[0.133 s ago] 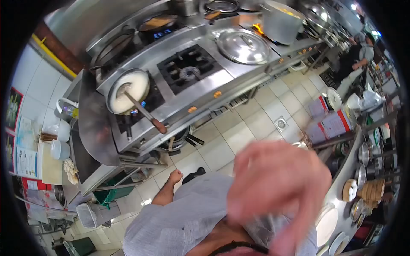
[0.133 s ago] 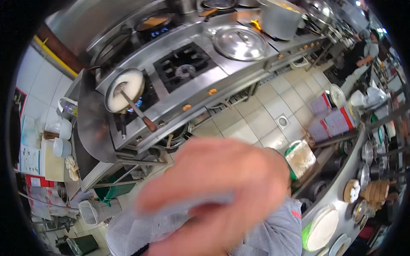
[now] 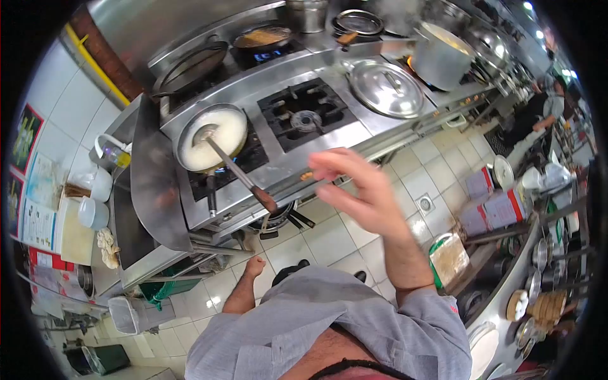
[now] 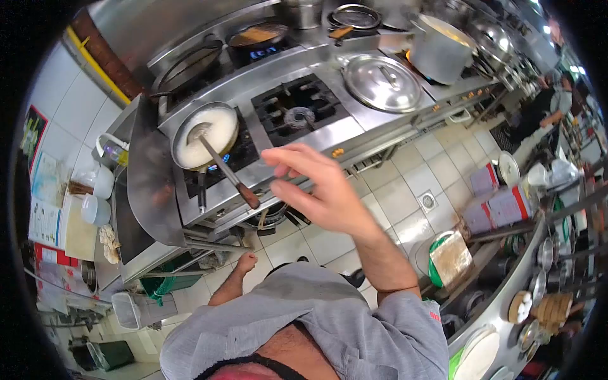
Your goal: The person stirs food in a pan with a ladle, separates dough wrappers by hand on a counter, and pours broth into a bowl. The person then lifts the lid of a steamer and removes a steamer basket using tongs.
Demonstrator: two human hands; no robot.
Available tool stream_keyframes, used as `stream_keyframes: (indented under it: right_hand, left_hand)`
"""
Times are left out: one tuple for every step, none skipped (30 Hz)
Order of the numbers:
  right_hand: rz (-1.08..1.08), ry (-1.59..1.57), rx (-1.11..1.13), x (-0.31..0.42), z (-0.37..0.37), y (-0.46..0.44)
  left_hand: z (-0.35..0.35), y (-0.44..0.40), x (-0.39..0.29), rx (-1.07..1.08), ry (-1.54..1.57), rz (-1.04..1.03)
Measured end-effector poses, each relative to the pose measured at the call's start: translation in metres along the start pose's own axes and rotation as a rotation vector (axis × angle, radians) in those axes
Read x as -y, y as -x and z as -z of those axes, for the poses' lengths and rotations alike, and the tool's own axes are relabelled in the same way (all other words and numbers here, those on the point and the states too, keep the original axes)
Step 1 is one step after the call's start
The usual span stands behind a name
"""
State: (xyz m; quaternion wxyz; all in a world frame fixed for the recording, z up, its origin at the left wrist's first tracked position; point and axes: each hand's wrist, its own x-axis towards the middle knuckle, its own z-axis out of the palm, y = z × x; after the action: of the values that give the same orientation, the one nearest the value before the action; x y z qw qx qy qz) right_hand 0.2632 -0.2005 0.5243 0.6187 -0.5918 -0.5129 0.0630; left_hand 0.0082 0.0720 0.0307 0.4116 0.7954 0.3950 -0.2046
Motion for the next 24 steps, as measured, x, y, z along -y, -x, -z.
stream_keyframes:
  right_hand:
    - [-0.148,0.067,0.012,-0.030,-0.027,-0.009]
    - [-0.254,0.158,0.080,-0.066,-0.052,-0.012]
    - [-0.255,0.321,0.149,-0.099,-0.071,-0.013]
    - [-0.252,0.476,0.225,-0.126,-0.089,-0.013]
    - [-0.247,0.459,0.264,-0.145,-0.106,-0.013]
    - [-0.357,0.506,0.315,-0.161,-0.121,-0.016]
    - [-0.462,0.559,0.364,-0.168,-0.131,-0.022]
    - [-0.550,0.536,0.442,-0.166,-0.138,-0.031]
    - [-0.535,0.532,0.471,-0.167,-0.144,-0.039]
    - [-0.590,0.543,0.550,-0.169,-0.149,-0.048]
    - [-0.646,0.551,0.628,-0.171,-0.155,-0.054]
    - [-0.597,0.661,0.651,-0.176,-0.162,-0.058]
    - [-0.580,0.657,0.667,-0.179,-0.166,-0.057]
    - [-0.566,0.655,0.618,-0.181,-0.167,-0.054]
    - [-0.550,0.653,0.567,-0.185,-0.167,-0.052]
    - [-0.534,0.651,0.581,-0.192,-0.166,-0.050]
    - [-0.529,0.478,0.547,-0.201,-0.162,-0.046]
    - [-0.528,0.306,0.510,-0.206,-0.160,-0.043]
    - [-0.527,0.306,0.517,-0.196,-0.158,-0.044]
    - [-0.697,0.076,0.514,-0.177,-0.152,-0.050]
    - [-0.860,-0.158,0.503,-0.163,-0.149,-0.055]
    - [-0.860,-0.154,0.504,-0.158,-0.147,-0.057]
    - [-0.947,-0.330,0.445,-0.155,-0.147,-0.060]
    - [-1.029,-0.509,0.380,-0.154,-0.147,-0.062]
  left_hand:
    - [0.016,0.000,0.009,-0.049,0.069,0.024]
    - [0.024,-0.016,0.037,-0.184,-0.022,-0.172]
    - [0.028,-0.028,0.052,-0.201,-0.046,-0.274]
    - [0.029,-0.030,0.063,-0.219,-0.069,-0.365]
    - [0.030,-0.021,0.062,-0.228,-0.044,-0.332]
    - [0.033,-0.010,0.049,-0.298,0.061,-0.184]
    - [0.031,0.000,0.040,-0.367,0.166,-0.039]
    - [0.024,0.008,0.038,-0.382,0.189,-0.018]
    - [0.013,0.013,0.040,-0.377,0.229,-0.011]
    - [0.001,0.019,0.042,-0.371,0.266,-0.006]
    - [-0.014,0.028,0.043,-0.383,0.282,0.014]
    - [-0.029,0.037,0.047,-0.406,0.238,0.030]
    - [-0.043,0.045,0.050,-0.429,0.193,0.043]
    - [-0.061,0.042,0.072,-0.289,-0.181,-0.090]
    - [-0.075,0.037,0.089,-0.139,-0.552,-0.219]
    - [-0.079,0.054,0.084,-0.173,-0.413,-0.163]
    - [-0.078,0.080,0.073,-0.203,-0.275,-0.110]
    - [-0.077,0.095,0.070,-0.134,-0.331,-0.106]
    - [-0.078,0.101,0.070,-0.134,-0.326,-0.101]
    - [-0.086,0.102,0.080,-0.155,-0.219,-0.011]
    - [-0.087,0.103,0.084,-0.175,-0.113,0.077]
    - [-0.083,0.100,0.087,-0.149,-0.140,0.085]
    - [-0.085,0.088,0.095,-0.150,-0.137,0.082]
    - [-0.088,0.069,0.107,-0.184,-0.117,0.110]
